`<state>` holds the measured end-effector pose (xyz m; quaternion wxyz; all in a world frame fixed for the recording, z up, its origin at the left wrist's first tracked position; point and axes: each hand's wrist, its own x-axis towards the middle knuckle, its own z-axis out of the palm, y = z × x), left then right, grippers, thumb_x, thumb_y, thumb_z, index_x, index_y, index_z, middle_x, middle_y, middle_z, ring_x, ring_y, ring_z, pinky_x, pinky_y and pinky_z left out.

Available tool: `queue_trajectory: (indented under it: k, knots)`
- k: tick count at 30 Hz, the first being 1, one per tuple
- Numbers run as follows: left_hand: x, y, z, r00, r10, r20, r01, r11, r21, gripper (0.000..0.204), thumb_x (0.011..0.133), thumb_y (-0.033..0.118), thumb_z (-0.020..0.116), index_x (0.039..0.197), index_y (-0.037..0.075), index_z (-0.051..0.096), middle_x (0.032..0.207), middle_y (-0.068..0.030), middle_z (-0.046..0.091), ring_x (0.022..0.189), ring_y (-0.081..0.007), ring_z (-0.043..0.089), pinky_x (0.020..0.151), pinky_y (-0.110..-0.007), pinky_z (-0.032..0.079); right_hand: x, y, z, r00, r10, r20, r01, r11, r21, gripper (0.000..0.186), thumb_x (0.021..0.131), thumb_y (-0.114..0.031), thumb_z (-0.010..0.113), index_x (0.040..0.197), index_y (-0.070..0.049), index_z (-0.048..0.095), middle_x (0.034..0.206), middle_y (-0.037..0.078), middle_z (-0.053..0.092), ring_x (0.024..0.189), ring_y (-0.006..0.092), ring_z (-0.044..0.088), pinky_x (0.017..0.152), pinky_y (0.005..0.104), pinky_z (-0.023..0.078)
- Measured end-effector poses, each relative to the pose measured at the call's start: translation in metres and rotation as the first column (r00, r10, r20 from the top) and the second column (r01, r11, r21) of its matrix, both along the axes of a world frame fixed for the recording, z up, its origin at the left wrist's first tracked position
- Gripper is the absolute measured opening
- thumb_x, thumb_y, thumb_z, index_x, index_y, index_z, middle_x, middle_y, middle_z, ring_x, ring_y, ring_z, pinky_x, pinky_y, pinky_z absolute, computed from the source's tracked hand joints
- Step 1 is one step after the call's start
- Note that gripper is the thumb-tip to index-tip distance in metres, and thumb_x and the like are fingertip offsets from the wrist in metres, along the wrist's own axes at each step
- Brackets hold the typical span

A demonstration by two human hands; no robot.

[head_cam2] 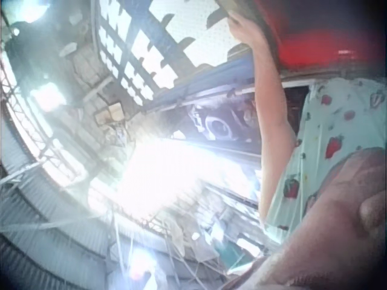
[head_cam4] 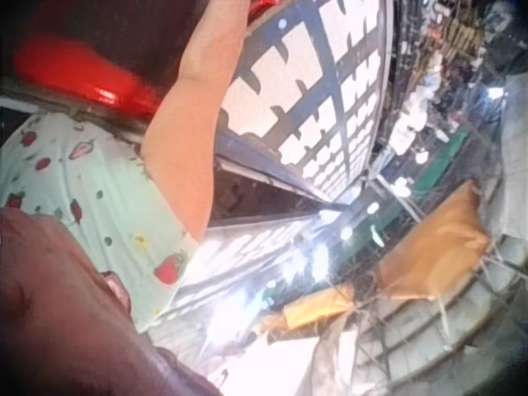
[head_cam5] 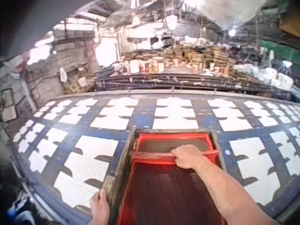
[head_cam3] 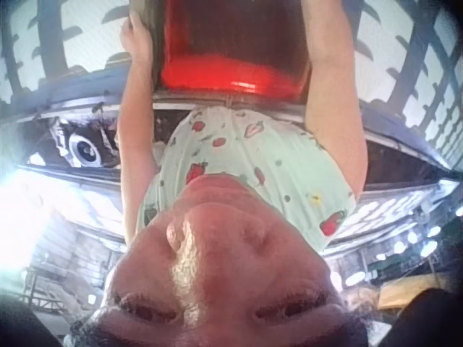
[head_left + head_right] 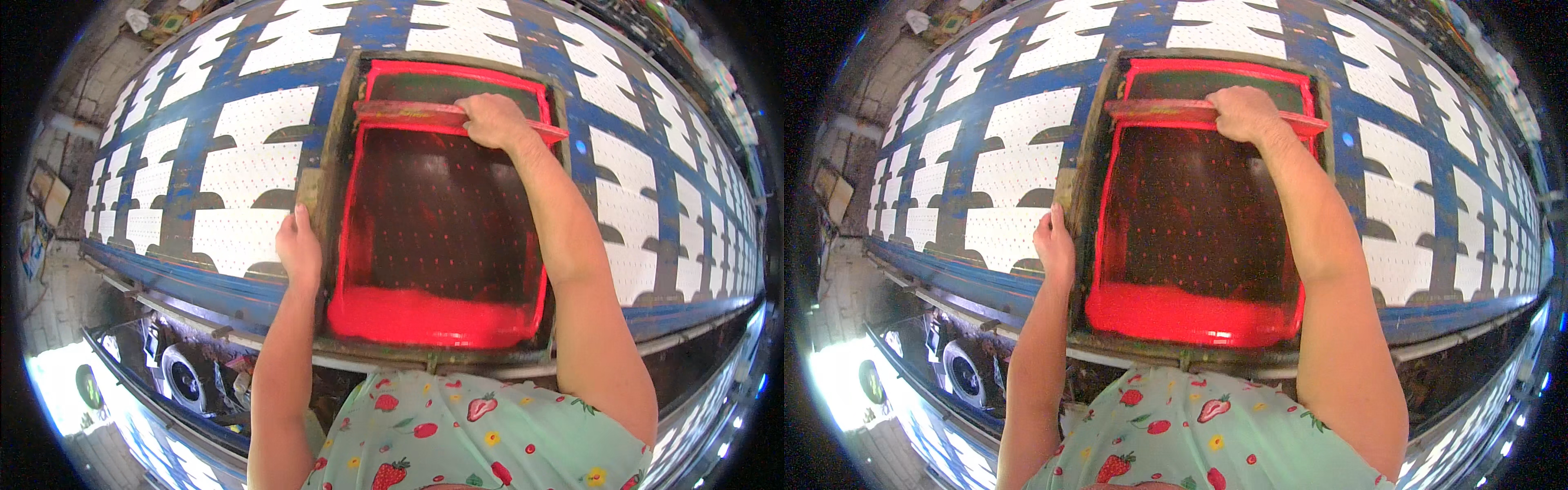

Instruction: The person repeatedly places a red-framed screen onto a patterned surface, uses a squeegee to spread red ink across the screen, then lifts and repositions the screen multiple times. The process is repeated continuously throughout the clip.

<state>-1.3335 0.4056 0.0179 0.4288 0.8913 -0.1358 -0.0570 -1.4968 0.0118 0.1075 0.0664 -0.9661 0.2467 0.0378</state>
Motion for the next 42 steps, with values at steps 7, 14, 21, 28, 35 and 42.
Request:
queue_trajectory:
  k: [7, 14, 21, 28, 35, 42]
  knots:
    - [0.015, 0.004, -0.028, 0.996, -0.018, 0.083, 0.014, 0.998, 0.06, 0.073, 0.114, 0.063, 0.056, 0.12, -0.006, 0.081, 0.117, -0.0332, 0.078, 0.113, -0.05, 0.074, 0.102, -0.058, 0.055, -0.097, 0.155, -0.005, 0.995, 0.098, -0.017, -0.098, 0.995, 0.011, 0.025, 0.088, -0.013, 0.073, 0.112, -0.01, 0.08, 0.105, 0.02, 0.082, 0.104, 0.0429, 0.08, 0.091, 0.0579, 0.065]
    - [0.008, 0.006, -0.02, 0.994, -0.062, 0.094, 0.056, 0.997, 0.058, 0.067, 0.097, 0.051, 0.086, 0.124, -0.01, 0.079, 0.117, -0.0278, 0.083, 0.113, -0.0384, 0.079, 0.103, -0.046, 0.057, -0.174, 0.292, -0.008, 0.996, 0.06, 0.061, -0.065, 0.995, 0.077, 0.031, 0.086, -0.008, 0.075, 0.116, -0.011, 0.08, 0.11, 0.015, 0.078, 0.107, 0.0379, 0.079, 0.093, 0.0524, 0.064]
    - [0.01, 0.013, -0.02, 0.981, -0.194, 0.004, 0.192, 0.965, -0.181, 0.05, 0.087, 0.035, 0.096, 0.117, -0.001, 0.083, 0.108, -0.0202, 0.086, 0.102, -0.0363, 0.083, 0.096, -0.047, 0.062, -0.217, 0.363, -0.015, 0.958, 0.079, 0.276, -0.096, 0.994, 0.049, 0.041, 0.092, -0.033, 0.084, 0.127, -0.012, 0.081, 0.111, 0.012, 0.077, 0.111, 0.0342, 0.073, 0.099, 0.049, 0.057]
    - [0.018, 0.009, -0.028, 0.972, -0.232, -0.037, 0.216, 0.945, -0.247, 0.046, 0.089, 0.033, 0.095, 0.118, -0.001, 0.083, 0.106, -0.0189, 0.085, 0.098, -0.0329, 0.082, 0.093, -0.046, 0.061, -0.285, 0.318, -0.036, 0.729, -0.262, 0.632, 0.253, 0.962, 0.107, 0.028, 0.091, -0.024, 0.086, 0.112, -0.006, 0.083, 0.119, 0.018, 0.082, 0.114, 0.0395, 0.075, 0.104, 0.0528, 0.056]
    - [0.003, 0.008, 0.011, 0.947, -0.249, -0.203, 0.158, 0.911, -0.38, 0.045, 0.091, 0.014, 0.094, 0.126, -0.008, 0.077, 0.112, -0.0131, 0.084, 0.099, -0.0233, 0.077, 0.091, -0.038, 0.059, -0.357, 0.268, -0.072, 0.403, -0.848, 0.345, 0.756, 0.521, 0.397, 0.063, 0.087, -0.017, 0.087, 0.147, -0.008, 0.071, 0.13, 0.021, 0.081, 0.123, 0.0416, 0.076, 0.107, 0.0499, 0.059]
    - [0.017, -0.021, 0.056, 0.924, -0.317, -0.212, 0.178, 0.85, -0.495, 0.032, 0.091, 0.004, 0.091, 0.12, -0.003, 0.08, 0.109, -0.0104, 0.084, 0.092, -0.0207, 0.078, 0.087, -0.035, 0.06, -0.363, 0.258, -0.069, 0.329, -0.885, 0.329, 0.735, 0.459, 0.498, 0.066, 0.085, -0.012, 0.081, 0.15, -0.015, 0.071, 0.126, 0.018, 0.083, 0.119, 0.0395, 0.078, 0.105, 0.0501, 0.061]
